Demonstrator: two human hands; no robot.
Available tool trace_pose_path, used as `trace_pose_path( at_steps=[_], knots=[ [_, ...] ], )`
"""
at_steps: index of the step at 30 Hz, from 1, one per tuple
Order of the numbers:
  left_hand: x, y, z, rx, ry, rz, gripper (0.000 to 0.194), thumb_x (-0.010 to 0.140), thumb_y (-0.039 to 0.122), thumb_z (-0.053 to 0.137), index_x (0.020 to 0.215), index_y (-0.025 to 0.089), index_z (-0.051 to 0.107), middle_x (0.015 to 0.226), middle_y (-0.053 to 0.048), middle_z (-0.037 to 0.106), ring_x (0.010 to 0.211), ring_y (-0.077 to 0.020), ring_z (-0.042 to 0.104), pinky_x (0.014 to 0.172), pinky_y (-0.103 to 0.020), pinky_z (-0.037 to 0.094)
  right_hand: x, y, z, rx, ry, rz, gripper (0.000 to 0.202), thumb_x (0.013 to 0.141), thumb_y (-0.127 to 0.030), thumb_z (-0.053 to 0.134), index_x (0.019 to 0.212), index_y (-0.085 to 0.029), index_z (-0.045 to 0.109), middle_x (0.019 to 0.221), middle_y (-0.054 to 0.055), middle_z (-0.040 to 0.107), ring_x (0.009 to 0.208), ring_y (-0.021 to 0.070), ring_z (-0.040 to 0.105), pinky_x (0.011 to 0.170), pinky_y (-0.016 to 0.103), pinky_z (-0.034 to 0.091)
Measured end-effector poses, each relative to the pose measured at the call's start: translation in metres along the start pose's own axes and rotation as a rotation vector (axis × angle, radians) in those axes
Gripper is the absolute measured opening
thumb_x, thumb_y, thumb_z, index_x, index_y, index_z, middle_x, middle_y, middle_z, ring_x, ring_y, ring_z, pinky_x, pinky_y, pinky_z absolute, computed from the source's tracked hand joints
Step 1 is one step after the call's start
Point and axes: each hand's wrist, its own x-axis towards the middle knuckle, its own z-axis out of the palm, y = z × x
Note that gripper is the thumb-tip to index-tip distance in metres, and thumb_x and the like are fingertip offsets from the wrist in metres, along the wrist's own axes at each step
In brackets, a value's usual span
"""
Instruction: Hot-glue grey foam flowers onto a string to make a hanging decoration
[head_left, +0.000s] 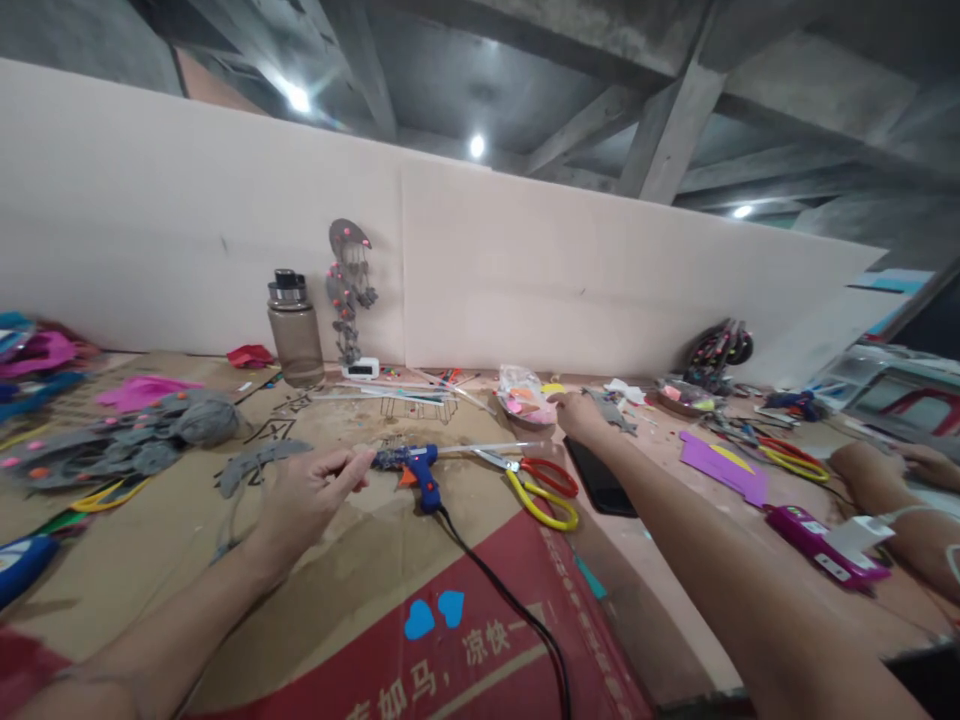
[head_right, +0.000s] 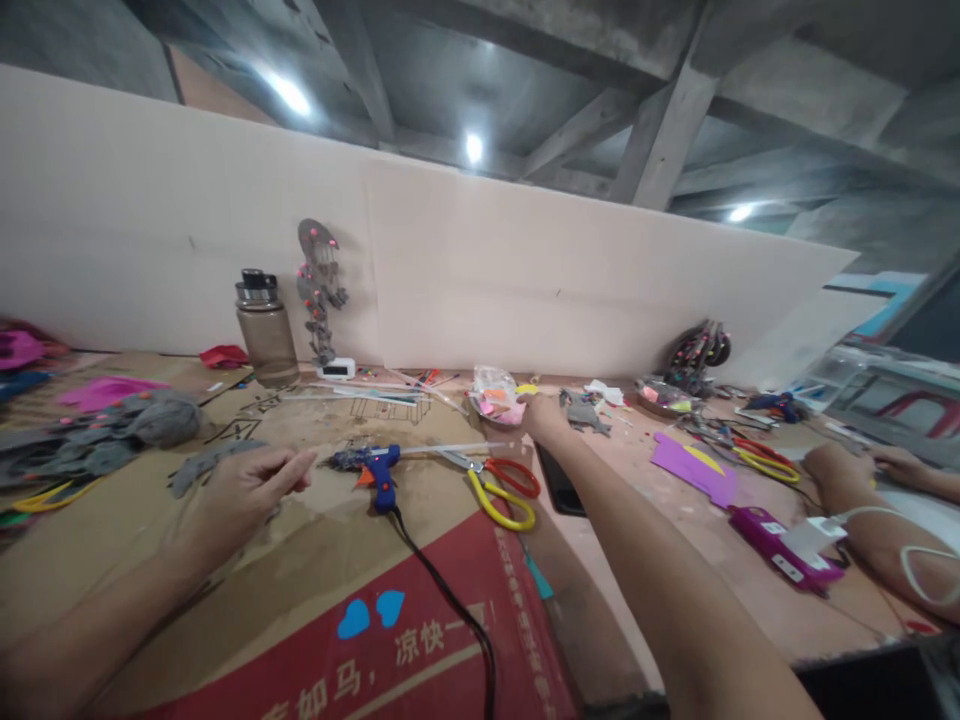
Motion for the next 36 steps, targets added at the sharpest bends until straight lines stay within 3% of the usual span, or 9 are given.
trace_pose_path(
  at_steps=[3,6,8,11,14,22,30,33,36],
  knots=[
    [-0.001,0.000,-0.006,-0.012,0.092,-0.010,0.043,0.082,0.050,0.049,0.050,0.022,0.057,0.052,-0.001,0.059,0.054,-0.0161,0.053,0.057,-0.028,0.042,-0.010,-0.010,0.000,0.031,0.063,-0.013,0.036,0.083,-0.010,0.043,0.110,-0.011,0.067,0.106,0.017,0.067,0.100,0.0241,0.059,0.088,0.034,0.041],
    [0.002,-0.002,-0.008,-0.123,0.146,-0.022,0.039,0.084,0.044,0.051,0.053,0.021,0.058,0.053,-0.002,0.059,0.053,-0.0144,0.052,0.055,-0.026,0.041,-0.043,-0.039,-0.001,0.209,0.165,-0.215,0.027,0.084,-0.019,0.047,0.103,-0.014,0.066,0.096,0.010,0.069,0.084,0.0204,0.060,0.078,0.032,0.044],
    [0.004,-0.004,-0.007,-0.201,0.140,-0.018,0.038,0.085,0.041,0.053,0.055,0.020,0.058,0.054,-0.002,0.058,0.052,-0.0129,0.050,0.053,-0.025,0.041,-0.078,-0.067,-0.003,0.361,0.013,-0.397,0.021,0.086,-0.025,0.050,0.097,-0.018,0.067,0.091,0.006,0.069,0.079,0.0176,0.060,0.073,0.028,0.045],
    [0.005,-0.007,-0.002,-0.283,0.109,-0.020,0.033,0.086,0.039,0.053,0.061,0.019,0.061,0.056,-0.001,0.058,0.051,-0.0110,0.049,0.050,-0.023,0.039,-0.135,-0.109,-0.003,0.397,-0.402,-0.672,0.017,0.087,-0.023,0.052,0.091,-0.021,0.068,0.091,0.003,0.070,0.081,0.0148,0.061,0.075,0.025,0.044],
    [0.006,-0.008,0.001,-0.357,0.061,-0.008,0.026,0.086,0.039,0.055,0.072,0.018,0.063,0.062,0.000,0.059,0.052,-0.0097,0.048,0.050,-0.022,0.038,-0.170,-0.132,0.007,0.307,-0.654,-0.752,0.013,0.084,-0.020,0.059,0.094,-0.020,0.068,0.094,0.004,0.069,0.087,0.0164,0.061,0.077,0.026,0.043],
    [0.003,-0.002,0.001,-0.267,-0.071,0.032,0.030,0.085,0.042,0.055,0.070,0.016,0.062,0.058,0.002,0.053,0.054,-0.0095,0.043,0.053,-0.023,0.032,-0.170,-0.133,0.028,0.170,-0.746,-0.587,0.017,0.070,-0.011,0.068,0.085,-0.018,0.064,0.081,0.002,0.068,0.070,0.0135,0.059,0.060,0.022,0.036],
    [-0.003,0.005,0.005,-0.316,-0.186,0.071,0.030,0.083,0.041,0.058,0.068,0.016,0.061,0.057,0.003,0.051,0.054,-0.0093,0.043,0.053,-0.022,0.032,-0.171,-0.129,0.029,0.286,-0.746,-0.400,0.013,0.064,-0.016,0.070,0.075,-0.018,0.064,0.066,0.000,0.064,0.057,0.0125,0.054,0.051,0.024,0.033],
    [-0.004,0.004,0.012,-0.443,-0.274,0.041,0.031,0.081,0.046,0.061,0.071,0.016,0.061,0.056,0.003,0.052,0.051,-0.0088,0.043,0.051,-0.022,0.034,-0.166,-0.131,0.022,0.443,-0.622,-0.374,0.004,0.067,-0.022,0.066,0.069,-0.018,0.064,0.062,-0.002,0.060,0.057,0.0116,0.050,0.054,0.024,0.034],
    [-0.005,0.005,0.019,-0.638,-0.444,-0.046,0.040,0.075,0.055,0.065,0.075,0.015,0.061,0.064,0.001,0.058,0.053,-0.0099,0.051,0.053,-0.023,0.041,-0.156,-0.144,0.020,0.789,-0.391,-0.267,0.018,0.069,-0.035,0.065,0.067,-0.019,0.058,0.056,-0.005,0.051,0.051,0.0089,0.042,0.053,0.024,0.033]
  ],
)
